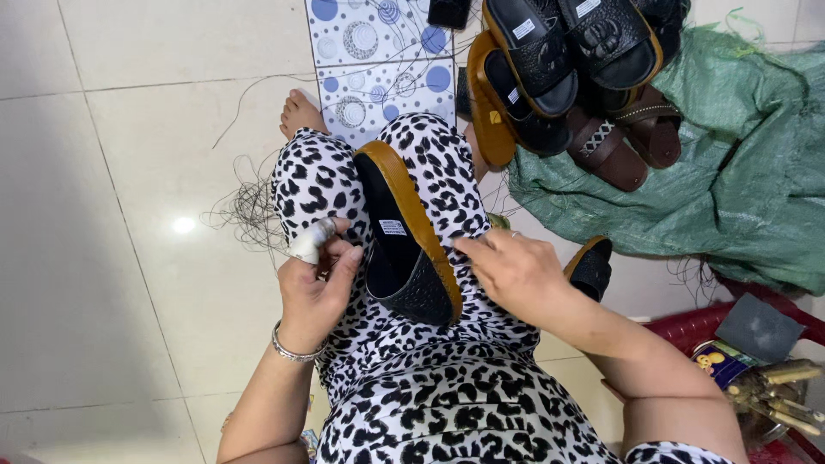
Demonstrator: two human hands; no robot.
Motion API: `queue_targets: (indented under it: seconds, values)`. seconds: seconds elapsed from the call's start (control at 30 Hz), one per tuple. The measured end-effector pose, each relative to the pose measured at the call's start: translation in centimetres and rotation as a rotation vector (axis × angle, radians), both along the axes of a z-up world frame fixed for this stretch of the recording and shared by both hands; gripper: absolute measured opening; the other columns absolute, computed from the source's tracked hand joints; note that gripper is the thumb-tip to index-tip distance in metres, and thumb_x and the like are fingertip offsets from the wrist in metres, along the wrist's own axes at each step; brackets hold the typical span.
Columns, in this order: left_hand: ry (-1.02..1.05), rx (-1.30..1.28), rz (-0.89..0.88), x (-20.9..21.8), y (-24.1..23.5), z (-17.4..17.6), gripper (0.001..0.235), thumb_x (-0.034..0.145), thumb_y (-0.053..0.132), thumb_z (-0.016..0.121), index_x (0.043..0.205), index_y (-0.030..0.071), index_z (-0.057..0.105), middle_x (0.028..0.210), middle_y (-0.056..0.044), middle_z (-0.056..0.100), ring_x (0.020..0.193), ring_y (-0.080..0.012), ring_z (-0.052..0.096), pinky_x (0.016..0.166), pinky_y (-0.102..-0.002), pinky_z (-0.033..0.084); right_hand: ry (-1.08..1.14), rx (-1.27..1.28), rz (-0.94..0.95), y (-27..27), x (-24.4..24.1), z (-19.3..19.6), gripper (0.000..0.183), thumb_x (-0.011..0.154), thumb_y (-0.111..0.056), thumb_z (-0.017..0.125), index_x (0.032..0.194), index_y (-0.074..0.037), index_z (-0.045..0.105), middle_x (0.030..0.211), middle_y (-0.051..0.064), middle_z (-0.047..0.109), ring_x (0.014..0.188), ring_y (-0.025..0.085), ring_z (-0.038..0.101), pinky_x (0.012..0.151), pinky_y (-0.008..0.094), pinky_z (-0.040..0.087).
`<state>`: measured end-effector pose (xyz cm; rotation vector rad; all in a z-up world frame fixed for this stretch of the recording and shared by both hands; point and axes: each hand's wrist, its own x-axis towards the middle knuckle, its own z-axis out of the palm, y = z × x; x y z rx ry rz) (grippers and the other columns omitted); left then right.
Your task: The person sits on the floor and sews a black slip-on shoe with a yellow sole using a needle and thread. They repeatedly pass the needle through the shoe's upper and pull the thread tight to secure the stitches.
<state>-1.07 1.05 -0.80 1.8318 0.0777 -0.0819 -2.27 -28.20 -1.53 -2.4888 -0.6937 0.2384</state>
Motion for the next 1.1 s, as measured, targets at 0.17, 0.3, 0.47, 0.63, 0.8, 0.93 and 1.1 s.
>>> queue_targets:
  seconds: [0.17,0.3,0.47,0.63,0.8,0.93,1.1]
  values:
    - [-0.193,0.408,0.038,0.1,2.1,-0.8,0.018,0.090,0.007,0.077,0.106,0.002,0.072,0.090,-0.019,0.074,0.082,-0.0404,0.072,0.071,-0.043,0.055,0.098,0.228,-0.523,-3.3,2.0,-2.1,0.029,0.105,-0.026,0.048,0.108,-0.009,0.071,0.076,0.005,0.068,0.063,0.016,0.067,0.056,0.027,0.055]
    - [-0.528,0.913,0.275,1.0,11.0,-2.6,0.016,0.107,0.004,0.070,0.120,-0.006,0.073,0.110,-0.019,0.076,0.096,-0.0357,0.075,0.085,-0.043,0.059,0.178,0.491,-1.185,-20.7,5.4,-6.4,0.056,0.114,-0.044,0.025,0.100,-0.011,0.067,0.079,0.003,0.066,0.069,0.014,0.063,0.066,0.025,0.053]
    - [-0.416,0.656,0.012,0.3,8.2,-1.4,0.018,0.097,0.003,0.063,0.113,-0.004,0.068,0.112,-0.019,0.068,0.105,-0.0362,0.065,0.097,-0.045,0.052,-0.110,0.586,-1.975,-52.6,-1.9,-18.5,0.011,0.091,-0.031,0.055,0.085,-0.026,0.063,0.064,-0.010,0.044,0.052,0.003,0.040,0.047,0.020,0.029]
    - [-0.402,0.788,-0.559,-1.9,0.0,-2.2,0.013,0.094,0.023,0.063,0.102,0.013,0.063,0.103,-0.011,0.063,0.098,-0.0365,0.061,0.069,-0.047,0.056,-0.110,0.442,-1.138,-20.6,2.1,-6.9,0.026,0.106,-0.009,0.058,0.131,-0.013,0.058,0.110,0.010,0.069,0.059,0.010,0.051,0.048,0.026,0.042]
    - [-0.029,0.968,-0.595,0.6,1.2,2.6,0.047,0.094,0.048,0.064,0.062,0.014,0.065,0.056,-0.006,0.059,0.061,-0.0328,0.067,0.050,-0.044,0.051,0.605,0.645,-0.374,-1.1,0.8,-0.1,0.038,0.091,-0.016,0.071,0.129,-0.016,0.070,0.117,0.007,0.076,0.066,0.015,0.076,0.069,0.031,0.063]
    - [0.081,-0.487,-0.588,1.7,1.0,4.2,0.030,0.098,0.029,0.059,0.091,0.005,0.077,0.117,-0.025,0.071,0.119,-0.0428,0.064,0.099,-0.054,0.050,0.510,0.297,0.055,-0.4,1.3,0.6,0.024,0.100,-0.035,0.061,0.108,-0.020,0.078,0.096,0.004,0.074,0.082,0.026,0.074,0.072,0.039,0.060]
    - [0.044,-1.167,-0.437,0.9,0.9,-2.3,0.047,0.107,0.035,0.040,0.104,0.002,0.073,0.092,-0.027,0.073,0.093,-0.0387,0.070,0.104,-0.074,0.038,0.569,0.946,0.058,3.8,1.8,1.5,0.023,0.104,-0.017,0.054,0.098,-0.006,0.073,0.127,0.023,0.068,0.112,0.037,0.069,0.093,0.046,0.057]
